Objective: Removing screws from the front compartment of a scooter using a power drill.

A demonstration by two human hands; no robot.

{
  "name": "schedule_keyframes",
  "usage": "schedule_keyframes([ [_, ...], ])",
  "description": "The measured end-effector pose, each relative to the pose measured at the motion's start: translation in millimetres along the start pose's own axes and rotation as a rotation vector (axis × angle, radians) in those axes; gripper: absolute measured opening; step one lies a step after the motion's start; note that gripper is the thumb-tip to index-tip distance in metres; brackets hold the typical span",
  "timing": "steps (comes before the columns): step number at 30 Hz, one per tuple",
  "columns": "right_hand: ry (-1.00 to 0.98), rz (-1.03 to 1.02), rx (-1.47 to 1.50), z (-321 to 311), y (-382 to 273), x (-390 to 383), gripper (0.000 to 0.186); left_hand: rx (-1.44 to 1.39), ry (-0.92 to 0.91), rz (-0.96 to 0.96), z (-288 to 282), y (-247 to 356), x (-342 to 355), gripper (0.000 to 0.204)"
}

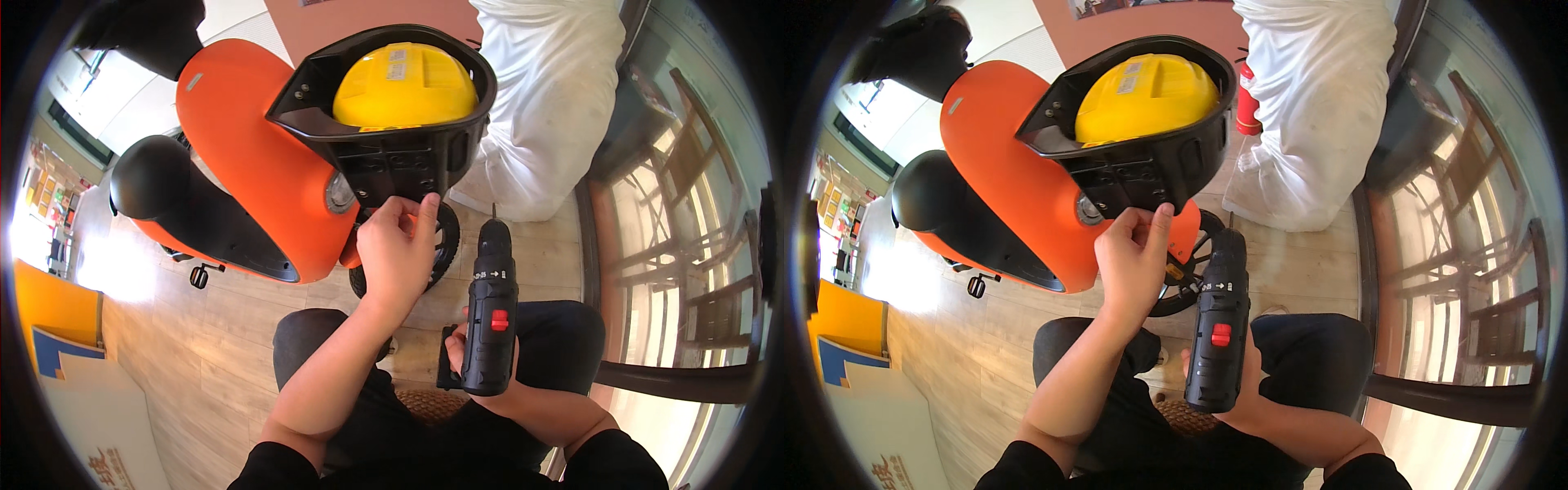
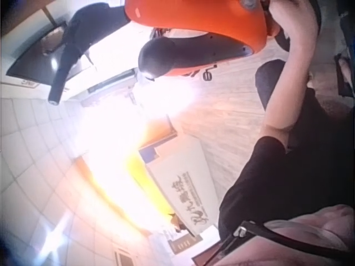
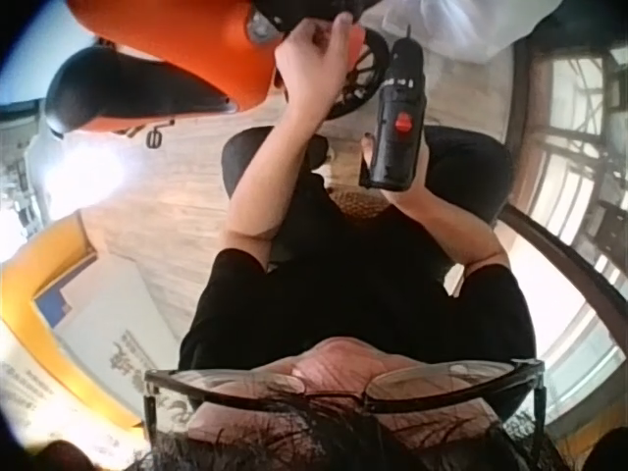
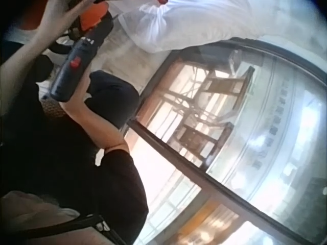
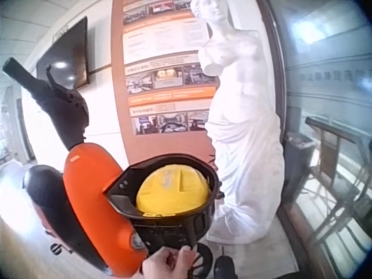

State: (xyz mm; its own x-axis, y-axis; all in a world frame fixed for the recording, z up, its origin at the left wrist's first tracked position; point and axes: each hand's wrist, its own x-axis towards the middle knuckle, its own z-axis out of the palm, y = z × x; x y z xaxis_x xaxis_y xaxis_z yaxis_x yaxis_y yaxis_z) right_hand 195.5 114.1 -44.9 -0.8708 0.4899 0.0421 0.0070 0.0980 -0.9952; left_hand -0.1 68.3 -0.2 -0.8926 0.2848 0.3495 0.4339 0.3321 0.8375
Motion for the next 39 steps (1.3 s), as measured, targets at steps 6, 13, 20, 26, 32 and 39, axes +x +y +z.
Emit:
schedule_keyframes([
  [6, 0.073, -0.161, -0.089, 0, 1, 3, 0.038, 0.054, 0.091, 0.173, 12, -2, 1, 0.028],
  [13, 0.056, -0.112, -0.136, 0, 3, 0, 0.040, -0.006, 0.076, 0.155, 10, -4, 2, 0.021],
  [20, 0.097, -0.023, -0.054, 4, 4, -4, 0.041, -0.016, 0.133, 0.220, 13, -3, 1, 0.020],
  [26, 0.074, -0.048, 0.011, 4, 3, -2, 0.042, 0.043, 0.148, 0.262, 9, -4, -3, 0.016],
  [32, 0.073, -0.012, 0.124, 5, 3, -1, 0.044, 0.117, 0.193, 0.389, 8, -10, -4, 0.025],
  [39, -0.025, -0.093, -0.004, 1, 12, -2, 0.048, 0.143, 0.230, 0.532, 10, -18, 1, 0.023],
])
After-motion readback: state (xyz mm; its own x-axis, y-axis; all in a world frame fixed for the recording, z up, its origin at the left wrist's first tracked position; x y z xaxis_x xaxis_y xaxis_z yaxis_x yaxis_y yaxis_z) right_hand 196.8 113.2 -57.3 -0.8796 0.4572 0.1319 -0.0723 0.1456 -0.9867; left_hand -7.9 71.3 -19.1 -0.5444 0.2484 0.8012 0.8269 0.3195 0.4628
